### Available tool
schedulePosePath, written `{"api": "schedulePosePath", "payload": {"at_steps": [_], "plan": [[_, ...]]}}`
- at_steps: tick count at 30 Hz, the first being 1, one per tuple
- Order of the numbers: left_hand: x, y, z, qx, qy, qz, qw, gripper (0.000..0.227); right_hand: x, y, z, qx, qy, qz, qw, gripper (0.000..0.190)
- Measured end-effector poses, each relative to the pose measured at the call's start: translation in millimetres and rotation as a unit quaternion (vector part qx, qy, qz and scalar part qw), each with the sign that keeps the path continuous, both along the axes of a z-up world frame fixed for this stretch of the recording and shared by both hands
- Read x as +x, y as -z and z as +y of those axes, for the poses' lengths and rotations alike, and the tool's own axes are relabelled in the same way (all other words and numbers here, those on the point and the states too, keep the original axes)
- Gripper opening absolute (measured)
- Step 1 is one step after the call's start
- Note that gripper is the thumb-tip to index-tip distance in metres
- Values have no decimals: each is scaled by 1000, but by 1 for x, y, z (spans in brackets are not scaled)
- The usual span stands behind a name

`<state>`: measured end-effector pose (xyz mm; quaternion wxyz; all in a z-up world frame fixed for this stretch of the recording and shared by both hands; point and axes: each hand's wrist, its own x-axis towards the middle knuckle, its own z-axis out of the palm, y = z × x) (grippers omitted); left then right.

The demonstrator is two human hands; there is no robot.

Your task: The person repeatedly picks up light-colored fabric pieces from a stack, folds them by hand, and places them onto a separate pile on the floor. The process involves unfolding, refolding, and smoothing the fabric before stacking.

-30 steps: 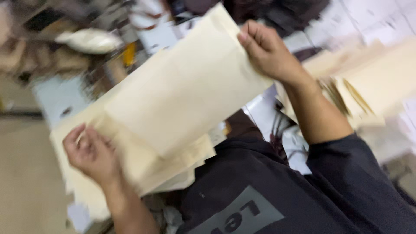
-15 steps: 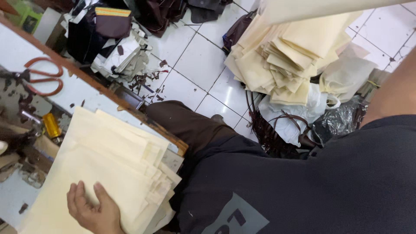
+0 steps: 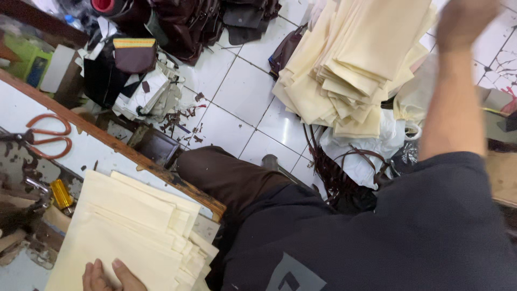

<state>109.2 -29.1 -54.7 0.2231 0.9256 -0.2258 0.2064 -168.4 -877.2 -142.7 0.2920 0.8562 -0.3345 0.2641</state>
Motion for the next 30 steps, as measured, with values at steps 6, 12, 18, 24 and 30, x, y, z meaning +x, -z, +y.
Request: {"api": "schedulePosePath", "payload": {"at_steps": [6,12,18,24,30], "plan": [[4,-2,-7,11,32,-48,998,32,-10,181,24,74,24,92,993,38],[0,7,-2,-17,-15,-14,1000,33,52,190,96,551,152,161,804,45],[4,9,4,-22,4,-66,998,30,112,153,151,540,20,39,840,46],[2,-5,-1,32,-65,-35,997,33,189,-21,289,567,-336,11,752,30],[-2,-19,-9,-12,-88,-25,996,35,231,-169,379,378,-659,-21,650,33]]}}
